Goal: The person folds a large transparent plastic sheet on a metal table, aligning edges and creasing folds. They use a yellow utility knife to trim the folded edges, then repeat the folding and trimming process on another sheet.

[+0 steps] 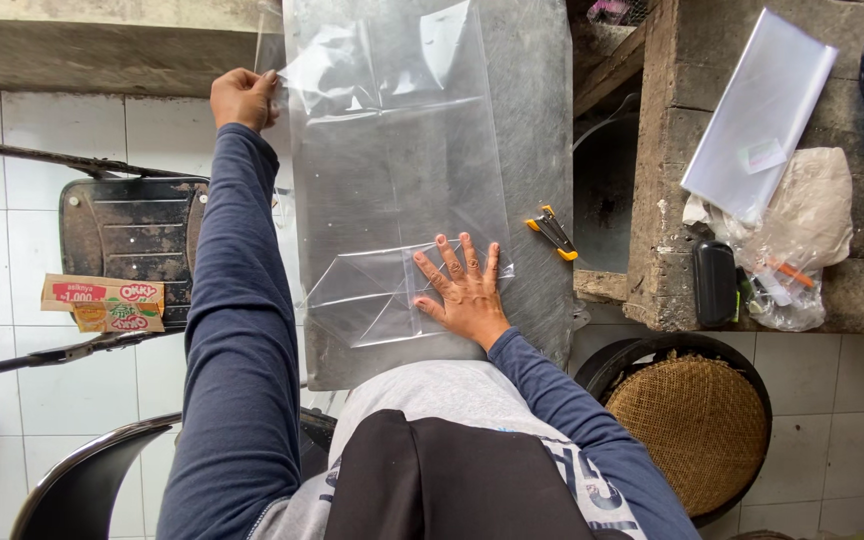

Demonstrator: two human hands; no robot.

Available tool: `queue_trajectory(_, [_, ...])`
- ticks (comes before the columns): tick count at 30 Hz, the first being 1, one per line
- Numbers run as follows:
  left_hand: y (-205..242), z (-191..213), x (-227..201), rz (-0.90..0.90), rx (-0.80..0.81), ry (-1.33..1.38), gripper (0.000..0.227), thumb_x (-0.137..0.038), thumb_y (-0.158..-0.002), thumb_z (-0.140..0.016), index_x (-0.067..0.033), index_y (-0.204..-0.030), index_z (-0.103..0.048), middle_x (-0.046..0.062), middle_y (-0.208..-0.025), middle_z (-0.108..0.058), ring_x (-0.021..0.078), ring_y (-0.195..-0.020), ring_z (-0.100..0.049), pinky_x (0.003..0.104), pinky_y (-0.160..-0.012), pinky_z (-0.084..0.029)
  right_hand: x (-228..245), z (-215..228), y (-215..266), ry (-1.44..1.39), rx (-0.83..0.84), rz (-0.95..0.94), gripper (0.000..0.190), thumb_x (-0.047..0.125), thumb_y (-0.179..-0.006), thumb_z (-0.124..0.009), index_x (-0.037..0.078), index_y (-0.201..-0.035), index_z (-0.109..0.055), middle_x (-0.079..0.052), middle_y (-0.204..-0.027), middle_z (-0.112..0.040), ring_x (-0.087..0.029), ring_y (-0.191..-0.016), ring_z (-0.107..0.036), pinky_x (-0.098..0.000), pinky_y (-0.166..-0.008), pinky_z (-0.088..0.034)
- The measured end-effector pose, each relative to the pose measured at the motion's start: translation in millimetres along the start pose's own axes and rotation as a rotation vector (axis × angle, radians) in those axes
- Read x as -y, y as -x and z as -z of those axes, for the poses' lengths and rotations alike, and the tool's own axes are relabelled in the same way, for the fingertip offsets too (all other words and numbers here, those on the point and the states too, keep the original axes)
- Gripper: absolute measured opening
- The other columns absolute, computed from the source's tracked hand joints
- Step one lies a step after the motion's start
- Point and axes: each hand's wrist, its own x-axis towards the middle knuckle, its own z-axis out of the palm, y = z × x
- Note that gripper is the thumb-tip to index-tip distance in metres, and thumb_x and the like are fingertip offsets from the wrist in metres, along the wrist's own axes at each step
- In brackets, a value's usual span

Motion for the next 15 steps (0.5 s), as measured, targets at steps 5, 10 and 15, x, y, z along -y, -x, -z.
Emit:
queue_trajectory(5, [-5, -7, -8, -0.196, -0.188, -0.112, 0.049, -0.051, -0.096, -0.074, -0.0045, -0.081, -0.067, 0.005, -0.076, -0.07, 0.0109, -0.061, -0.06, 0.024, -0.056, -0.052, 0, 3, -2, 0.007, 0.03, -0.006, 0.078, 0.078, -0.092, -0.042, 0.046, -0.16, -0.021, -0.001, -0.172, 0.003, -0.033, -0.157, 0.009, -0.0748, -0.118, 0.006])
queue_trajectory(10, [5, 18, 12, 0.232, 0.1, 0.186, 0.061, -0.078, -0.086, -0.043, -0.0228, -0.108, -0.058, 0.005, -0.093, -0.069, 0.0122, -0.073, -0.066, 0.027, -0.062, -0.057, 3, 4, -2, 0.01, 0.046, -0.012, 0.078, 0.078, -0.092, -0.041, 0.045, -0.16, -0.021, -0.001, -0.172, 0.002, -0.033, -0.157, 0.009, -0.0749, -0.118, 0.006])
queue_trajectory(15, [95, 55, 106, -0.06, 0.107, -0.301, 0.069, -0.046, -0.088, -0.082, 0.0014, -0.129, -0.053, 0.007, -0.088, -0.067, 0.0116, -0.074, -0.063, 0.022, -0.065, -0.051, 2, 4, -2, -0.011, 0.074, -0.028, 0.078, 0.078, -0.093, -0.037, 0.044, -0.16, -0.02, -0.002, -0.172, 0.001, -0.035, -0.157, 0.007, -0.0748, -0.118, 0.006])
